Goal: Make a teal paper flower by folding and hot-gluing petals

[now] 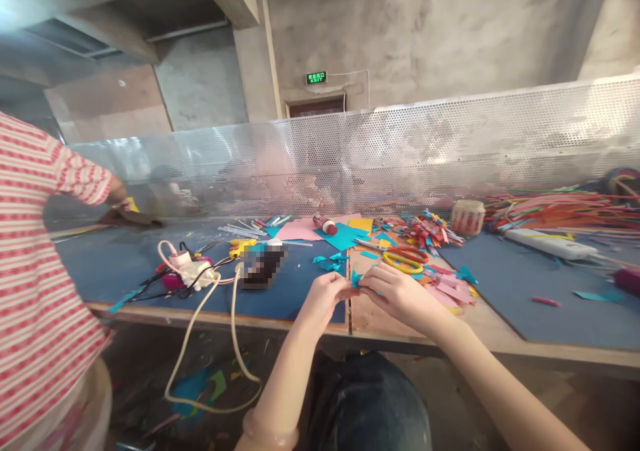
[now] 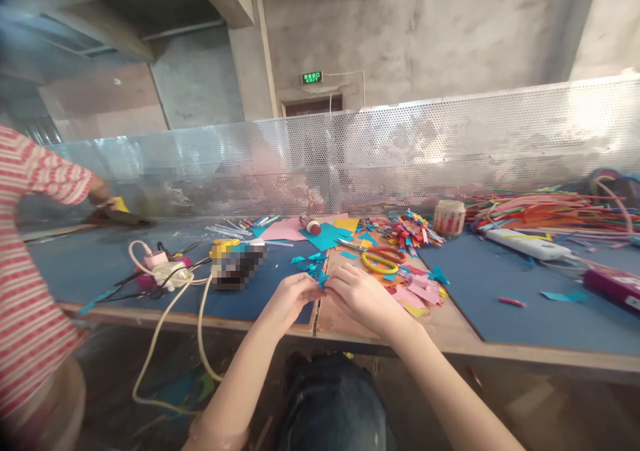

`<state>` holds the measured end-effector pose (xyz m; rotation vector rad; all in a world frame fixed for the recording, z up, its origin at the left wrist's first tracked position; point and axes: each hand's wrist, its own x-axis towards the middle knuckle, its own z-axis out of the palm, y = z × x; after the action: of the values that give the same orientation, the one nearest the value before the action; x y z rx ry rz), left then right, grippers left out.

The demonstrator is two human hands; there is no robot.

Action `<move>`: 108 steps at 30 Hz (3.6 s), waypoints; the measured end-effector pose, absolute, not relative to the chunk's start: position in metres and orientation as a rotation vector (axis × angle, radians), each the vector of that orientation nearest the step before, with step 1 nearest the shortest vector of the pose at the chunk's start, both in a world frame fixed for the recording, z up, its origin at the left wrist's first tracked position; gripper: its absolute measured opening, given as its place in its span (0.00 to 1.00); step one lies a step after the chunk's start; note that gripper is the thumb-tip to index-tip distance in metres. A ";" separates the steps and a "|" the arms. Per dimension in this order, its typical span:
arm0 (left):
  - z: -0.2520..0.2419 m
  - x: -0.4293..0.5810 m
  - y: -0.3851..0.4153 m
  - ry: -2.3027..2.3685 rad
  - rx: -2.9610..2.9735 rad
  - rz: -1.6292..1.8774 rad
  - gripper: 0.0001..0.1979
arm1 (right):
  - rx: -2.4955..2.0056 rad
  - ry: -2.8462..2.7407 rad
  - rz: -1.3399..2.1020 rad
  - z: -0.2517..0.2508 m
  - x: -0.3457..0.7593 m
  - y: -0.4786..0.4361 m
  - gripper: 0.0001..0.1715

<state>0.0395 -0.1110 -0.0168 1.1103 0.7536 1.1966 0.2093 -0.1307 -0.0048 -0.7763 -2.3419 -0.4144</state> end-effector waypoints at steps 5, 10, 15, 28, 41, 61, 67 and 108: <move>-0.021 0.041 -0.110 0.791 1.222 1.201 0.08 | -0.847 -2.307 -0.072 0.003 0.215 -0.129 0.05; -0.023 0.040 -0.110 0.824 1.292 1.193 0.06 | -0.887 -2.287 -0.003 0.006 0.215 -0.131 0.06; -0.022 0.039 -0.111 0.785 1.260 1.172 0.07 | -0.925 -2.254 -0.079 0.006 0.212 -0.138 0.04; -0.027 0.039 -0.108 0.831 1.340 1.165 0.05 | -0.956 -2.271 -0.114 0.006 0.211 -0.135 0.04; -0.019 0.040 -0.112 0.776 1.223 1.174 0.07 | -0.828 -2.327 -0.580 0.000 0.208 -0.135 0.12; -0.017 0.031 -0.114 0.538 1.195 1.080 0.05 | -0.681 -2.130 0.117 -0.012 0.205 -0.128 0.11; -0.022 0.031 -0.111 0.623 1.261 1.079 0.05 | -0.730 -2.092 0.256 -0.008 0.208 -0.132 0.09; -0.025 0.034 -0.115 0.942 1.528 1.028 0.10 | -1.076 -1.696 0.607 -0.033 0.198 -0.131 0.13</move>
<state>0.0342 -0.1145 -0.0248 1.5282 0.9415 1.0275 0.1980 -0.1306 -0.0332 -1.0760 -1.6956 0.6071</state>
